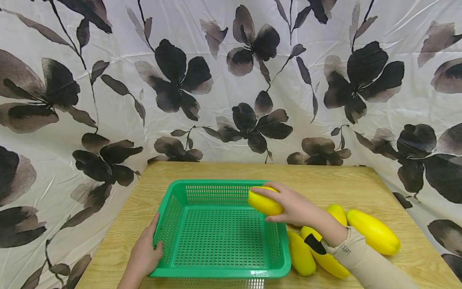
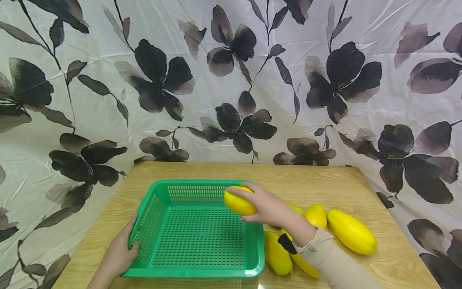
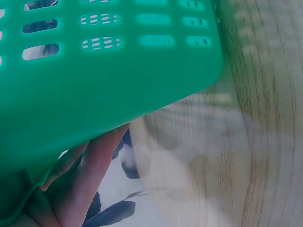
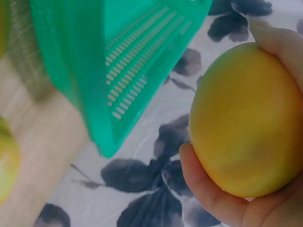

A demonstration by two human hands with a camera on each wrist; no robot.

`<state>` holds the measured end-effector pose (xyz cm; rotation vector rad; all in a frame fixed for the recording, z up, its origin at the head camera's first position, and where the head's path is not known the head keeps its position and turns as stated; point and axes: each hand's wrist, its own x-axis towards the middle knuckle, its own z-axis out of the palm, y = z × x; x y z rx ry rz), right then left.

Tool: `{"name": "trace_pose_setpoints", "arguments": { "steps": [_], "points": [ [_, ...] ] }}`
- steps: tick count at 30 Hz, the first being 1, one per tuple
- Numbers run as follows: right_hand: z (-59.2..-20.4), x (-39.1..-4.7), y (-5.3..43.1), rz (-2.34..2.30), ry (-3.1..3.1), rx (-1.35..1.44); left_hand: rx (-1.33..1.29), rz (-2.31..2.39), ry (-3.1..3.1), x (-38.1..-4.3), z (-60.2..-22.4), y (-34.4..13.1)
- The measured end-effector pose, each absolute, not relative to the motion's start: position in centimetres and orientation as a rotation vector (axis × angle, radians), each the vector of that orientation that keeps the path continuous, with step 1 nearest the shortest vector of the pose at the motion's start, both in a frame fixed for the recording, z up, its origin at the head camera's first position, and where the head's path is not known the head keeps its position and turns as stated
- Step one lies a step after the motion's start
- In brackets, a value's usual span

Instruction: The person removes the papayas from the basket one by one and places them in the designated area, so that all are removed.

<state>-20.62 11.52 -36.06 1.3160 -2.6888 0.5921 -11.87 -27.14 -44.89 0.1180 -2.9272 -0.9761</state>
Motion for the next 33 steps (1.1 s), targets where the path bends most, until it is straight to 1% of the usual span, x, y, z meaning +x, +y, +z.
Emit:
{"name": "trace_pose_setpoints", "arguments": {
  "steps": [17, 33],
  "points": [
    [-35.9, -19.3, 17.4, 0.653, -2.716, 1.021, 0.127, -0.954, -2.922, -11.8, -44.8, -27.0],
    [-37.6, -16.5, 23.0, 0.674, -2.745, 0.796, 0.122, -0.958, -2.922, -11.8, -44.9, -27.0]
  ]
}}
